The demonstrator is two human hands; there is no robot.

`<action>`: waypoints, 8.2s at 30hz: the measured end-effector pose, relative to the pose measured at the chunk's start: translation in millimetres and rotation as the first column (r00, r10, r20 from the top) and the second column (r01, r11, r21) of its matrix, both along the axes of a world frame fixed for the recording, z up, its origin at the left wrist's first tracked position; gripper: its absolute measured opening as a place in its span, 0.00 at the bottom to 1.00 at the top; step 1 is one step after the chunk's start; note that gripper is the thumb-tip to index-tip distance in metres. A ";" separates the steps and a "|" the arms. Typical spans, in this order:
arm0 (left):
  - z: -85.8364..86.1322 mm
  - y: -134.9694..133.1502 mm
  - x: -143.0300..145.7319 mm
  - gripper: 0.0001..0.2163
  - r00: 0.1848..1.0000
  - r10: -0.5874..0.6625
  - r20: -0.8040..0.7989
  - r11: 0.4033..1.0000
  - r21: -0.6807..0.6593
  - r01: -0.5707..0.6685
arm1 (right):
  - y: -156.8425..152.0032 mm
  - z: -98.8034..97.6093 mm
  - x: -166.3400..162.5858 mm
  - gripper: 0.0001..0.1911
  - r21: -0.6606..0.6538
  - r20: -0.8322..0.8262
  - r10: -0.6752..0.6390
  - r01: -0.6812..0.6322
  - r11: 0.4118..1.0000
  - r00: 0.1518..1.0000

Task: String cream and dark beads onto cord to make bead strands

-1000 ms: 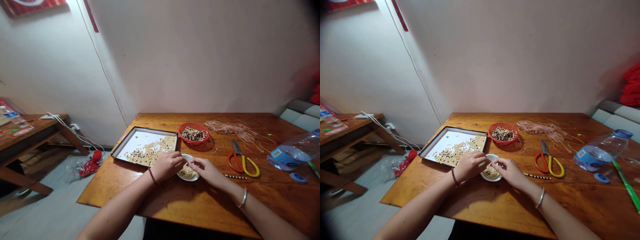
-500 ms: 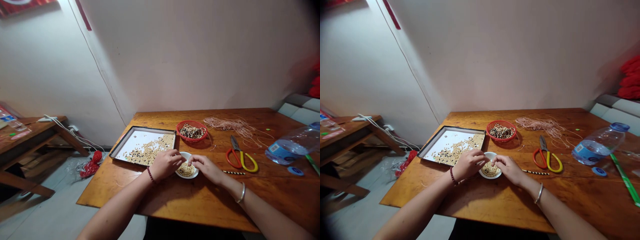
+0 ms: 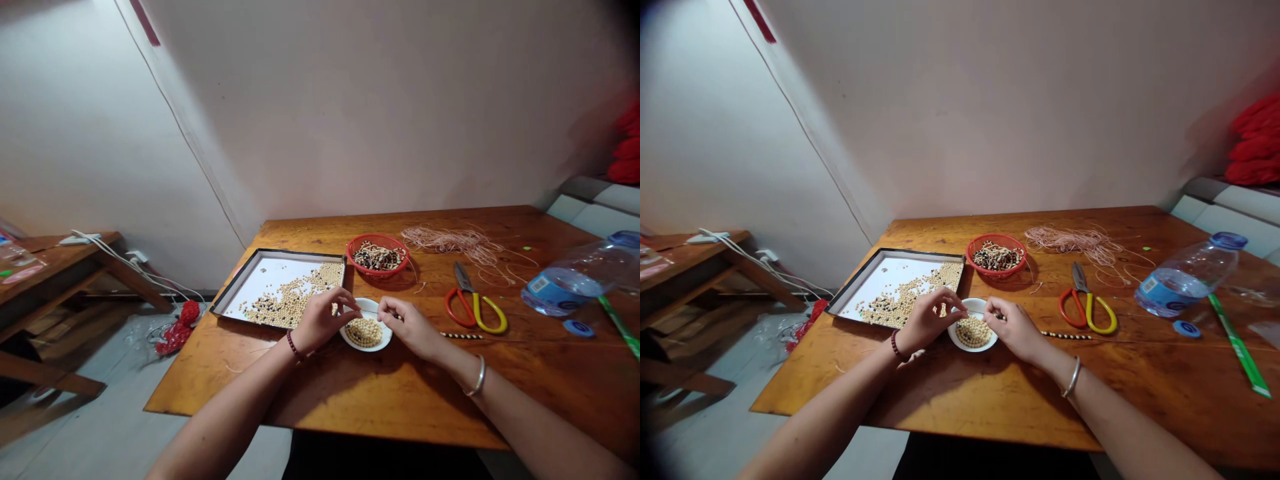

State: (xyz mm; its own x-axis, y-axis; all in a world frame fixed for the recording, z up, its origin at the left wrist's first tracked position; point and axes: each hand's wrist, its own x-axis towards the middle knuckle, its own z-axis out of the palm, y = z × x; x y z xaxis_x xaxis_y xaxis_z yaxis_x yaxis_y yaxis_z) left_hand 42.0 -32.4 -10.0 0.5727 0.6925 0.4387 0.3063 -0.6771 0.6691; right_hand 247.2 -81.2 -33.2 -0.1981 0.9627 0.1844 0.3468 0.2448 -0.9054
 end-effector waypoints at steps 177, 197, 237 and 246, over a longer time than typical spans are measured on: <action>-21.3 57.5 -40.1 0.06 0.645 0.401 -0.650 0.907 0.382 -0.178 | 3.3 12.2 4.1 0.16 -0.461 -0.425 -0.021 -0.197 0.865 0.905; 1.4 30.7 -12.9 0.09 0.978 -0.008 -0.206 0.977 -0.211 -0.037 | 2.7 3.9 -3.1 0.14 0.022 0.014 -0.108 0.108 0.994 0.994; 6.0 7.1 -0.6 0.12 0.987 -0.115 -0.113 0.977 -0.191 0.092 | -5.7 4.2 -5.4 0.16 0.157 0.227 -0.037 0.001 0.988 0.973; 1.7 -0.1 5.7 0.08 0.975 -0.038 -0.219 0.998 0.037 0.048 | -4.5 2.7 -8.1 0.16 0.120 0.196 0.001 -0.025 0.992 0.981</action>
